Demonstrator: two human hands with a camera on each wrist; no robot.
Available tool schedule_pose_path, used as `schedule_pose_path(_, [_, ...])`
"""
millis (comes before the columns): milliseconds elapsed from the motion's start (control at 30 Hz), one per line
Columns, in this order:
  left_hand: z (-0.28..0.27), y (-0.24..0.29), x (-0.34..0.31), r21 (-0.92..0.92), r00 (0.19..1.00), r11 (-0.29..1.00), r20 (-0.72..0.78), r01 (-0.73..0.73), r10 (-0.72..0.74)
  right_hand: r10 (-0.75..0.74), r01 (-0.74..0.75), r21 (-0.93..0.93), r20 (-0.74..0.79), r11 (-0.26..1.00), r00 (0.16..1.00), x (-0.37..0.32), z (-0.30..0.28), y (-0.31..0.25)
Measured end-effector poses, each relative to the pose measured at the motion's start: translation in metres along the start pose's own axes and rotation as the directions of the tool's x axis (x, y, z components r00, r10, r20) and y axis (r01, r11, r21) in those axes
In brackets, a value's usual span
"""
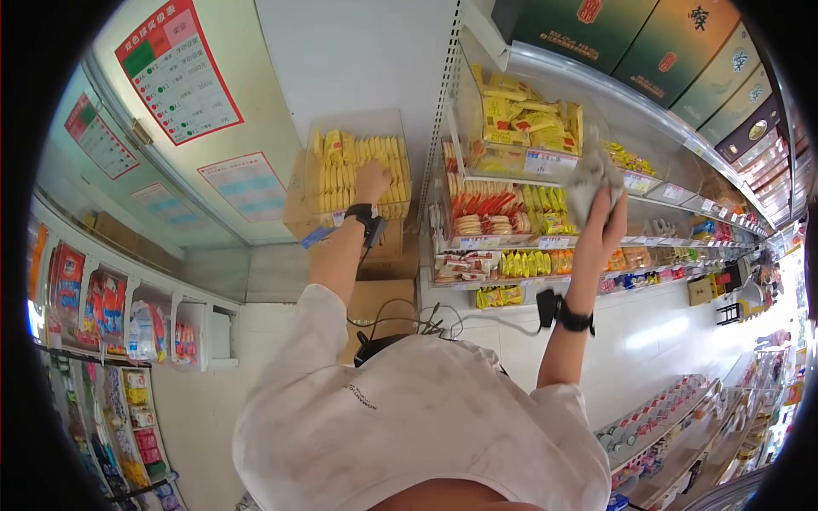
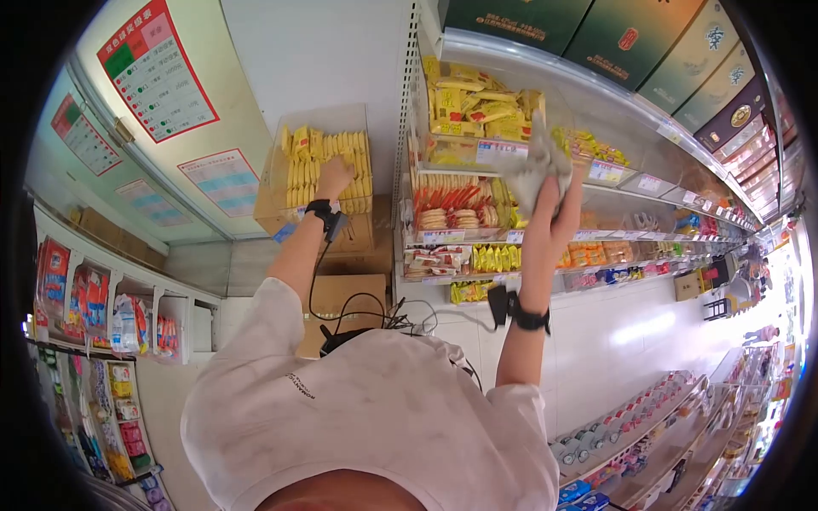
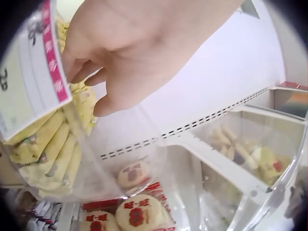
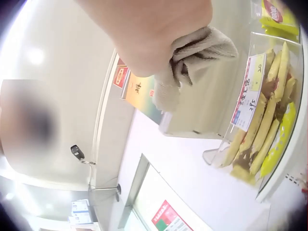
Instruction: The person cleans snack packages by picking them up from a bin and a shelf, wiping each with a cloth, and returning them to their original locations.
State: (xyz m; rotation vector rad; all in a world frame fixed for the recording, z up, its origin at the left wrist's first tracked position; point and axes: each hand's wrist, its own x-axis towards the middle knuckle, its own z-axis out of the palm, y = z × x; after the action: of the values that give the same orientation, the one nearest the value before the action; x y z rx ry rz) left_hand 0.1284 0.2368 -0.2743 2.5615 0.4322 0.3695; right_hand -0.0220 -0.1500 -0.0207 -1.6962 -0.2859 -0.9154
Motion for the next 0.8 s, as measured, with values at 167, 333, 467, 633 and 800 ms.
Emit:
schedule_pose_path(167, [0.002, 0.005, -0.002, 0.119, 0.990, 0.990, -0.106, -0.079, 0.092, 0.156, -0.173, 0.100, 0.156, 0.980, 0.975, -0.047, -0.019, -0.011])
schedule_pose_path(333, [-0.015, 0.005, 0.004, -0.174, 0.998, 0.984, -0.059, -0.038, 0.028, 0.347, -0.417, -0.012, 0.577, 0.909, 0.739, -0.062, -0.012, 0.025])
schedule_pose_path(467, [-0.051, 0.010, -0.034, -0.680, 0.996, 0.730, -0.093, -0.075, 0.015, 0.277, -0.412, 0.014, 0.719, 0.911, 0.638, -0.073, 0.027, 0.043])
schedule_pose_path(633, [-0.152, 0.088, -0.139, -0.821, 0.995, 0.565, -0.096, -0.087, 0.015, 0.215, -0.465, 0.226, 0.662, 0.856, 0.718, -0.096, 0.117, 0.070])
schedule_pose_path(800, [-0.168, 0.095, -0.178, -0.908, 0.975, 0.398, -0.193, -0.133, -0.114, 0.134, -0.512, 0.280, 0.764, 0.812, 0.631, -0.092, 0.201, 0.048])
